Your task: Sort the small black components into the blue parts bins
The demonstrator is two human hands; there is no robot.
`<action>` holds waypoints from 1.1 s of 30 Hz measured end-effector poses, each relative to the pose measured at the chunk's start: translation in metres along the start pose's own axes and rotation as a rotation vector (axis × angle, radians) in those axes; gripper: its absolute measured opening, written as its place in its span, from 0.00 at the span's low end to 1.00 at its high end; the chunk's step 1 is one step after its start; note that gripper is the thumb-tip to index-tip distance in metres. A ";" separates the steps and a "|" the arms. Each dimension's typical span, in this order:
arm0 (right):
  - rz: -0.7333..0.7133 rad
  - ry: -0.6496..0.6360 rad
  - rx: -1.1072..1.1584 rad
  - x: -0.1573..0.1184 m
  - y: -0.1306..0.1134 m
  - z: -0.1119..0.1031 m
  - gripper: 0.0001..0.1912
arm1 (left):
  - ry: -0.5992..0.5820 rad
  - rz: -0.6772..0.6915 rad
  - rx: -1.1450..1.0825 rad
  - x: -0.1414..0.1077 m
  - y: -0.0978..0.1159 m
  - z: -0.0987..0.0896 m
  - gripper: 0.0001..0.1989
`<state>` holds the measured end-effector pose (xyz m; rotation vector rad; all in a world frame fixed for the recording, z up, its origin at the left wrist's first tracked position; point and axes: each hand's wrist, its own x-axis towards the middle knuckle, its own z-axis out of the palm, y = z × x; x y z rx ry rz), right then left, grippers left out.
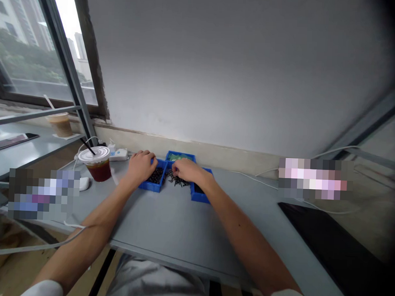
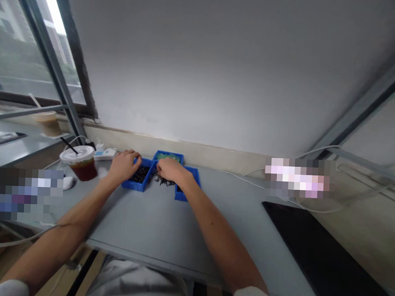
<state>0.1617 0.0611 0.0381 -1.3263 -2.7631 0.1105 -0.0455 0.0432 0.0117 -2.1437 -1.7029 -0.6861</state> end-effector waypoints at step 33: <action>0.054 0.754 0.157 -0.064 -0.017 0.044 0.08 | -0.102 0.537 -0.511 -0.016 0.039 -0.002 0.15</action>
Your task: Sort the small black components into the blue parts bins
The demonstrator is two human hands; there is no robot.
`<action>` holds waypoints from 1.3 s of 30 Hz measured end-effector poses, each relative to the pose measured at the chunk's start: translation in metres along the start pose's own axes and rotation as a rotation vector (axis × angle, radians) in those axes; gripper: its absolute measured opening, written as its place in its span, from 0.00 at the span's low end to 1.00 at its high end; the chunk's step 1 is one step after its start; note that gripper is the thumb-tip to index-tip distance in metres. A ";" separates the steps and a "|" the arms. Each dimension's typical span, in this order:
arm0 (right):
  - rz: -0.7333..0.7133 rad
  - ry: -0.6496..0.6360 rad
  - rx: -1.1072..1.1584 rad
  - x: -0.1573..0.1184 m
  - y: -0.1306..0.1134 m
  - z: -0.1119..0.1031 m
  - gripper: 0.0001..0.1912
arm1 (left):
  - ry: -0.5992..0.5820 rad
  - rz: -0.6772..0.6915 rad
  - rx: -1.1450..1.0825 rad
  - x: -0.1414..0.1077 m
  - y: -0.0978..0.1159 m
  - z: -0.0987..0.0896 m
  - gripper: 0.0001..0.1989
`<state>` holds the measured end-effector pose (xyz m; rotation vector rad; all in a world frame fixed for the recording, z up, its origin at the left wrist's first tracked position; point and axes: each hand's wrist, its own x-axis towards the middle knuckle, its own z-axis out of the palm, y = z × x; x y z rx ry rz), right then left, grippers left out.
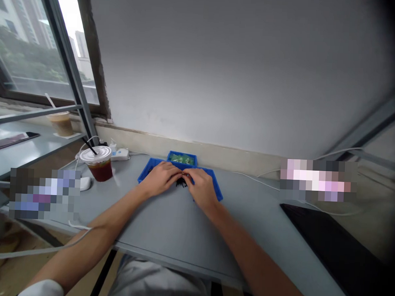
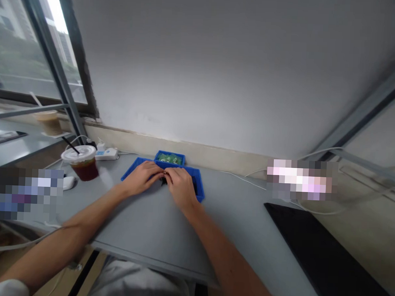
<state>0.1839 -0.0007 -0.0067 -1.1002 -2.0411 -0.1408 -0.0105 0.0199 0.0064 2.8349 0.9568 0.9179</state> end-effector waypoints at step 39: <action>-0.058 -0.024 -0.028 -0.007 -0.002 -0.001 0.13 | -0.026 0.055 0.017 0.000 0.008 -0.005 0.12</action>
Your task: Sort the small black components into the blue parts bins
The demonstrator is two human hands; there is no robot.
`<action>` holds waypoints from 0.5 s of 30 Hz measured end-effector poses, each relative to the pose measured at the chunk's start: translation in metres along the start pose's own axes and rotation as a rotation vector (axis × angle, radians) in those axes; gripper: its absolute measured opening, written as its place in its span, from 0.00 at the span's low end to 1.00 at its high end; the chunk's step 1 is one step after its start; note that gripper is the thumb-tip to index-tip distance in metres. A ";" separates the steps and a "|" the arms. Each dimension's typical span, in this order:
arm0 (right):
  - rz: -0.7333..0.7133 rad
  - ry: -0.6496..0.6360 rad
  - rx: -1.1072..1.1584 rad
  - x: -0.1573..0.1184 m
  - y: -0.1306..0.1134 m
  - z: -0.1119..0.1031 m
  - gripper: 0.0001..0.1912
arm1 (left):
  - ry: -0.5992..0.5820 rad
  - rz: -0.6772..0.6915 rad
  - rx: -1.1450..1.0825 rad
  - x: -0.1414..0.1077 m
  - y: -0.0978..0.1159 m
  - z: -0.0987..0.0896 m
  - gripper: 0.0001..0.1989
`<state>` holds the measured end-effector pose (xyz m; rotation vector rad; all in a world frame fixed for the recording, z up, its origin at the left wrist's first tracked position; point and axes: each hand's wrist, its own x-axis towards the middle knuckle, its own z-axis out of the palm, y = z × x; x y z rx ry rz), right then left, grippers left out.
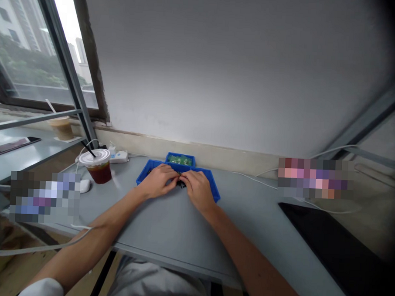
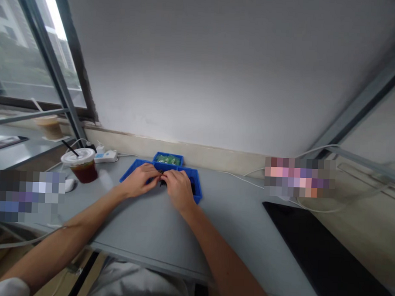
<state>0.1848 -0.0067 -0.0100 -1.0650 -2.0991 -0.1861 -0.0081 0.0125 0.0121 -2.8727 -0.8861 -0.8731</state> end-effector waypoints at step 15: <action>-0.017 0.025 0.053 0.000 -0.002 -0.003 0.09 | 0.071 -0.041 0.054 0.000 0.000 -0.001 0.12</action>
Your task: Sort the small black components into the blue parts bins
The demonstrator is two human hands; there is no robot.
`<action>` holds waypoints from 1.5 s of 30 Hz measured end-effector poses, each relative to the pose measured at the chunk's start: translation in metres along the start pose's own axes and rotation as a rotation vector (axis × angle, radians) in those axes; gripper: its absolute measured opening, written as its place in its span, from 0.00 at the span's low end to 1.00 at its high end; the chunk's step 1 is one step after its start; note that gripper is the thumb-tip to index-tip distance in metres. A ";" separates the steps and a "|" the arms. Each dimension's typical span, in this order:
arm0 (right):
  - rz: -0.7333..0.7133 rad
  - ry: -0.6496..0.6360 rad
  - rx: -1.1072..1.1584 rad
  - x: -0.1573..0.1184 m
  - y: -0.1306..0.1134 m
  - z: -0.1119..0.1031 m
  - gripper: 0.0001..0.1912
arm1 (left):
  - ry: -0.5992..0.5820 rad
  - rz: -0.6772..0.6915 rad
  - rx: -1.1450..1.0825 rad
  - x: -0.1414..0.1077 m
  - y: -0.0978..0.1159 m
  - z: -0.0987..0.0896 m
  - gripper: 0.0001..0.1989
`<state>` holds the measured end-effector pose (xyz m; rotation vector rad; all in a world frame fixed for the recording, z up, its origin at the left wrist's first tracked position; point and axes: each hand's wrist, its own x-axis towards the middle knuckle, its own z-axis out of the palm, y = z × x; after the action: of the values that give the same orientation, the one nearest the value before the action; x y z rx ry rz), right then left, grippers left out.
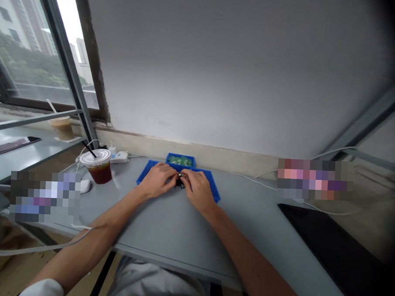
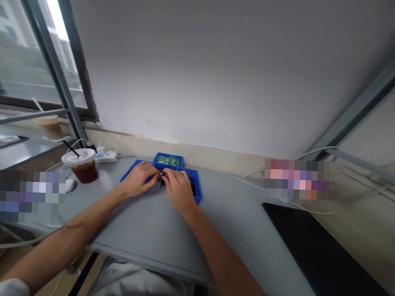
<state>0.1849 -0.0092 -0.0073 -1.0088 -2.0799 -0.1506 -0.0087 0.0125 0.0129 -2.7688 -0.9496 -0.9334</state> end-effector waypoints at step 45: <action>-0.014 -0.038 0.010 -0.002 0.000 0.001 0.15 | -0.019 0.077 -0.112 0.000 0.003 0.004 0.12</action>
<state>0.1852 -0.0097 -0.0095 -0.9985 -2.1200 -0.1291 -0.0051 0.0108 0.0101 -2.8882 -0.8105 -0.9796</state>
